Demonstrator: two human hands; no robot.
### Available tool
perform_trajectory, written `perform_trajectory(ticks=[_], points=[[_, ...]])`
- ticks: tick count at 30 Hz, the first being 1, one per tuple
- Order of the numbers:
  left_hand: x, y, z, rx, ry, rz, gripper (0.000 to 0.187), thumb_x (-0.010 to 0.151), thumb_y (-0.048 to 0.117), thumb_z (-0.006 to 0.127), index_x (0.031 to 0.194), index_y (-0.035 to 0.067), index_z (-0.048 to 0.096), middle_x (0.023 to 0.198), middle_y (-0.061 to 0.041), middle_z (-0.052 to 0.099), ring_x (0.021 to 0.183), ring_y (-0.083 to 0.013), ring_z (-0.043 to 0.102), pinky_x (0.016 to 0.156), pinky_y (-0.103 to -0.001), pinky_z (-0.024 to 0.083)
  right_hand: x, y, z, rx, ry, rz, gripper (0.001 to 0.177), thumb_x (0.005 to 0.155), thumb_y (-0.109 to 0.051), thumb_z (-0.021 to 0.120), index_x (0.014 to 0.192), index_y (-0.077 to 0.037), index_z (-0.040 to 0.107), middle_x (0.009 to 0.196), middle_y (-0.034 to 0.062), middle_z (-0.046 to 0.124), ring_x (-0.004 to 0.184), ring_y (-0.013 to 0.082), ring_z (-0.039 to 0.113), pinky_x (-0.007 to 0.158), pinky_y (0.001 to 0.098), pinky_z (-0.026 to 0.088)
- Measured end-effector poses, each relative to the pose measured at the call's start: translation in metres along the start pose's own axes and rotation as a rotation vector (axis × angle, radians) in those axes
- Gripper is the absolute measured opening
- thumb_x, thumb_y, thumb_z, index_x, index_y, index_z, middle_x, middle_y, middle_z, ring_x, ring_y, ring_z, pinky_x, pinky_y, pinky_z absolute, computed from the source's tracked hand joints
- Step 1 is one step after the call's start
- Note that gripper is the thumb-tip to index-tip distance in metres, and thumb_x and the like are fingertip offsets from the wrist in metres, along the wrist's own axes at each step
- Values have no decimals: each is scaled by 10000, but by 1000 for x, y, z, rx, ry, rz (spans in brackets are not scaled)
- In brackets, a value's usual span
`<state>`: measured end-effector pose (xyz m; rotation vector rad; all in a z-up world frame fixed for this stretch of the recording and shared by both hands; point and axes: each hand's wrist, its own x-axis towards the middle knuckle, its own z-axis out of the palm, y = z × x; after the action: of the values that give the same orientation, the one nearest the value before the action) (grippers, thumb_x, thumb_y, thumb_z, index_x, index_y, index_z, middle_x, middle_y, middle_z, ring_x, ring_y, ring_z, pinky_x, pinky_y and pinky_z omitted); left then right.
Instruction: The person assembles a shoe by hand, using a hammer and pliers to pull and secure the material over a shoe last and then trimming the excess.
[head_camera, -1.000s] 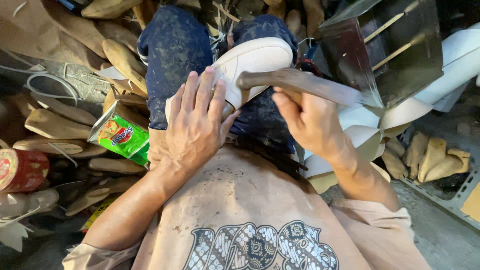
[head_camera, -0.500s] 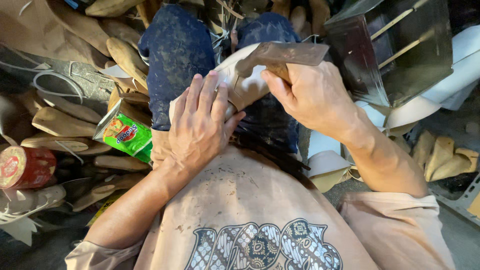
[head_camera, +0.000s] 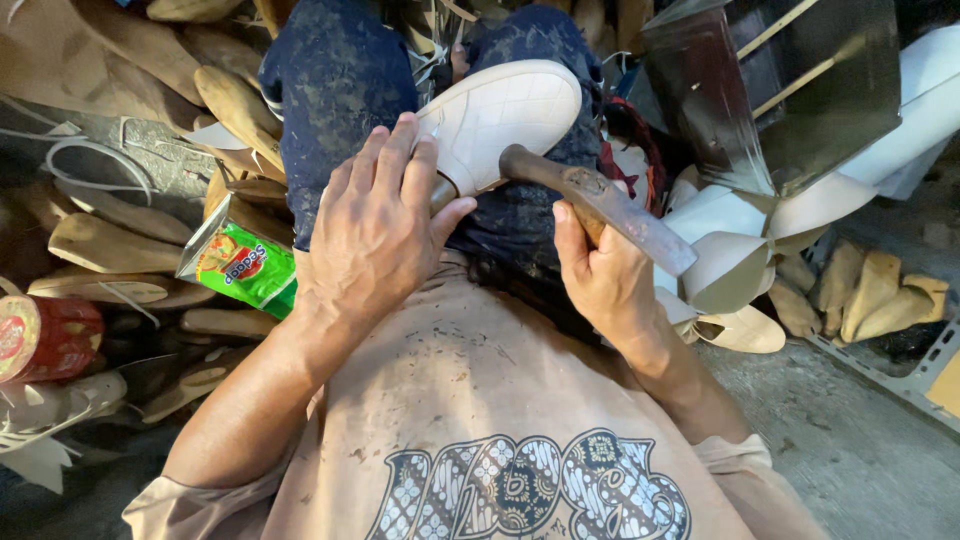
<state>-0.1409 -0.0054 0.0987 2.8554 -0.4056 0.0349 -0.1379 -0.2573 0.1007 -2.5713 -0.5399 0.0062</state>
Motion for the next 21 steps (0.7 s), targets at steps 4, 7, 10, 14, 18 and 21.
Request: perform_trajectory(ticks=[4,7,10,14,18,21], points=[[3,-5,1,-60,-18,-14,579,1041,527,640,1333,29,600,1410,-203,616,1245,-351,646,950,-418,552,-25,3,31,84,114,64,244,1047,-158,584,1034,70,672,994,280,648,889,447,645,829,505,512],[6,-7,0,-77,-9,1,568,1016,504,684,1296,17,595,1385,-198,623,1217,-311,632,899,-415,552,-45,15,50,74,251,63,250,1037,-168,604,965,62,671,929,239,671,832,406,648,784,485,521],[4,-7,-1,-48,13,2,517,1031,497,657,1256,36,595,1359,-173,639,1145,-298,661,826,-408,559,-40,26,34,122,201,44,282,1043,-226,583,1025,31,698,1000,253,688,891,447,676,823,511,536],[-1,-2,4,-32,32,-5,521,1017,506,682,1248,48,592,1368,-166,633,1165,-296,656,838,-400,559,-14,25,-14,114,120,19,295,1072,-221,556,1055,40,691,1022,231,685,920,401,667,850,496,517],[-4,5,9,20,61,-30,604,995,540,716,1308,34,611,1372,-168,635,1187,-319,656,897,-408,563,1,35,-15,71,214,-135,331,1076,-192,543,1012,92,701,1061,287,649,943,439,673,827,501,553],[-5,8,16,70,101,-39,584,1000,574,699,1267,60,623,1375,-146,626,1185,-305,658,890,-393,562,29,28,-17,-94,-17,-179,234,1090,-189,595,1190,8,673,1041,143,646,736,330,663,625,415,510]])
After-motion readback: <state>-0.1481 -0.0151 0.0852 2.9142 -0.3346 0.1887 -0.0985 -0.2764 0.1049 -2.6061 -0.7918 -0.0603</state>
